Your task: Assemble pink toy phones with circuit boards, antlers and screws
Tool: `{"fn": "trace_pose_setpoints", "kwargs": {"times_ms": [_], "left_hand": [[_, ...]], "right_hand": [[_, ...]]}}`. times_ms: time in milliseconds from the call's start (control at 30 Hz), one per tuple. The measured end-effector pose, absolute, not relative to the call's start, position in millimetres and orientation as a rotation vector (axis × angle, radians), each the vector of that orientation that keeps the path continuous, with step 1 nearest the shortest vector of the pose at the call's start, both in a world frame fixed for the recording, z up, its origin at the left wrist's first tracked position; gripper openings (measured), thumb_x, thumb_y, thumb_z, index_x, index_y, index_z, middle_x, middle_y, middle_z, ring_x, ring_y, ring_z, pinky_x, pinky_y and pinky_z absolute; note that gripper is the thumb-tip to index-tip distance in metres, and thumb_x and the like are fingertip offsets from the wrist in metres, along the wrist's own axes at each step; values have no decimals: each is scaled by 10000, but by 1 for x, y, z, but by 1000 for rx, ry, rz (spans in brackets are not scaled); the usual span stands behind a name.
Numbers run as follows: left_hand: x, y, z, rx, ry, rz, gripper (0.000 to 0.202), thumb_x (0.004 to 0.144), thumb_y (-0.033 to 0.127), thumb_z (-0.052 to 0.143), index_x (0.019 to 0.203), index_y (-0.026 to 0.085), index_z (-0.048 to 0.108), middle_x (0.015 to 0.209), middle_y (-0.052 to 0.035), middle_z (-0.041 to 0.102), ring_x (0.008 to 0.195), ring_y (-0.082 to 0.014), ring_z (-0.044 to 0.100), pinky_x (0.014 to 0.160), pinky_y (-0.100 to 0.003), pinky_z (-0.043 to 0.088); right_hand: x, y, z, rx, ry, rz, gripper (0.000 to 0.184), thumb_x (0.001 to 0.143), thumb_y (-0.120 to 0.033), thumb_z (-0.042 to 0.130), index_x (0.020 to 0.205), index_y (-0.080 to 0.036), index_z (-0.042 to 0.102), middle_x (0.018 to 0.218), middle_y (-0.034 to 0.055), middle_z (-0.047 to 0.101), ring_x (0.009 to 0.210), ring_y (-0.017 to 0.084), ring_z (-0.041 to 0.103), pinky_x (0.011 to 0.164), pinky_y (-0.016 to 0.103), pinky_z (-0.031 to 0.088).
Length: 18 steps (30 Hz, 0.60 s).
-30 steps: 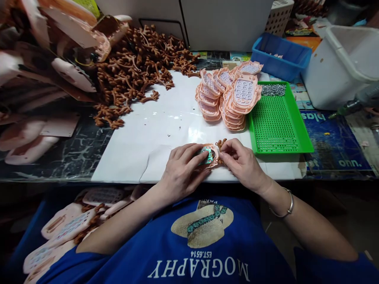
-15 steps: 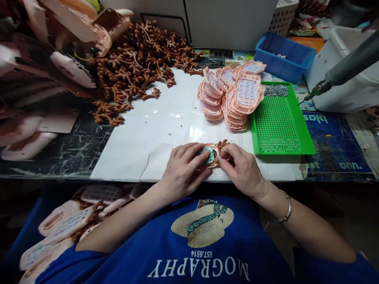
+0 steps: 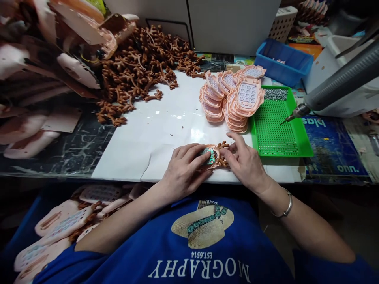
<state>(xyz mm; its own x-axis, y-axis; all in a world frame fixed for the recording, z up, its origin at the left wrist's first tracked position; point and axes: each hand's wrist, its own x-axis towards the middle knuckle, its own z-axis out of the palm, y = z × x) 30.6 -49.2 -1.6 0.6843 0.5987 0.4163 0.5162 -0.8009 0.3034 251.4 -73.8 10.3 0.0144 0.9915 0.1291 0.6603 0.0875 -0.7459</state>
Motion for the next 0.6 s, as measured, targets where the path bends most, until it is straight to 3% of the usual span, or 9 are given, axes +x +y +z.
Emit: {"fn": "trace_pose_setpoints", "kwargs": {"times_ms": [67, 200, 600], "left_hand": [[31, -50, -1, 2731, 917, 756, 350, 956, 340, 562, 1250, 151, 573, 1306, -159, 621, 1215, -309, 542, 966, -457, 447], [31, -50, 0, 2716, 931, 735, 355, 957, 347, 557, 1257, 158, 575, 1302, -161, 624, 1221, -310, 543, 966, -463, 449], [31, -50, 0, 2731, 924, 715, 357, 956, 339, 555, 1255, 146, 585, 1310, -166, 621, 1222, -316, 541, 971, -469, 446]], "right_hand": [[249, -69, 8, -1622, -1710, 597, 380, 927, -405, 601, 1240, -190, 594, 977, 76, 723, 674, 168, 684, 717, 347, 556], [246, -62, 4, -1541, -1636, 737, 182, 901, -334, 625, 1018, -204, 674, 936, 54, 731, 802, 184, 690, 752, 330, 561], [246, -49, 10, -1557, -1723, 848, 129, 892, -310, 636, 954, -199, 659, 819, 23, 703, 721, 168, 640, 718, 316, 511]]}}
